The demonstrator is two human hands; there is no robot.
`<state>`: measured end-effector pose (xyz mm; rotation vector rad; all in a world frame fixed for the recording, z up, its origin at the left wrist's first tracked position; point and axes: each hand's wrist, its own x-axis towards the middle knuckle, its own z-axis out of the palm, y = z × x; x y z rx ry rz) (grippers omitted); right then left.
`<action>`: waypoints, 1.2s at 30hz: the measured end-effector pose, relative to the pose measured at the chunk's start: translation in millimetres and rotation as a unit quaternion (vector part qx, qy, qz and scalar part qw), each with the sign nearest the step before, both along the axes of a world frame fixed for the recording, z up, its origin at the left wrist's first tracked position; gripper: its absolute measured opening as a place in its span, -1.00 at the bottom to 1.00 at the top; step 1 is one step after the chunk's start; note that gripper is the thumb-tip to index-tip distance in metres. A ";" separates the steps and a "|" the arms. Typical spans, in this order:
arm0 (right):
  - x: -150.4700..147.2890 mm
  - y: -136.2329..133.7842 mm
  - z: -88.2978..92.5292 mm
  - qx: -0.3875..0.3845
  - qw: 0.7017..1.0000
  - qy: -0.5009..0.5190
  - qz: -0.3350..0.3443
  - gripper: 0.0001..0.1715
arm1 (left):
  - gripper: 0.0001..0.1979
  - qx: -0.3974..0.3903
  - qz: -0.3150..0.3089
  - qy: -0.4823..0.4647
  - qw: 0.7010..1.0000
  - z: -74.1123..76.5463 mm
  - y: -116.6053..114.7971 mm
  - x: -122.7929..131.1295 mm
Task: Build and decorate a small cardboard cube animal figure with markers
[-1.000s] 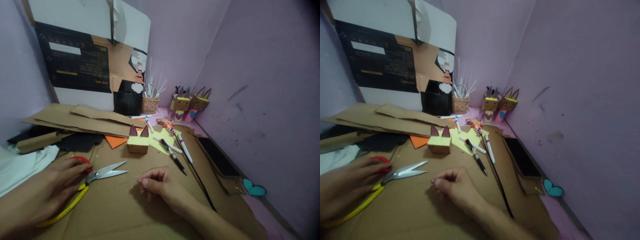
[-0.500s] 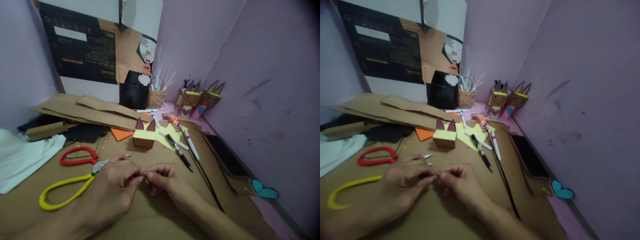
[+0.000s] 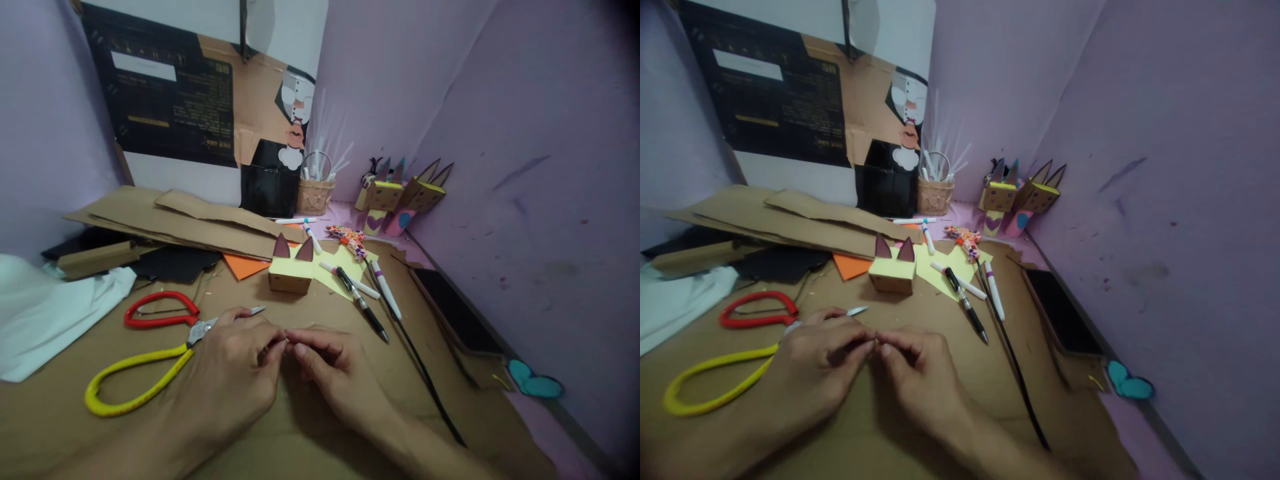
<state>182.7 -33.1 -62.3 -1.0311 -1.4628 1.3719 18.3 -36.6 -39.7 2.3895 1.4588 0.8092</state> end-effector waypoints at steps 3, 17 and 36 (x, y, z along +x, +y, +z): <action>0.9 -1.5 -0.3 0.037 0.999 -0.013 0.017 -0.70 | -0.81 -0.017 0.013 -0.006 1.000 1.3 0.6 0.3; -0.5 -1.1 0.5 0.008 1.000 0.018 0.023 -0.73 | -0.77 -0.056 0.043 0.001 0.997 8.3 3.7 -0.7; 4.4 -3.6 4.3 0.178 0.971 -0.154 -0.036 -0.88 | -0.74 -0.158 0.007 -0.015 0.987 11.8 1.2 1.6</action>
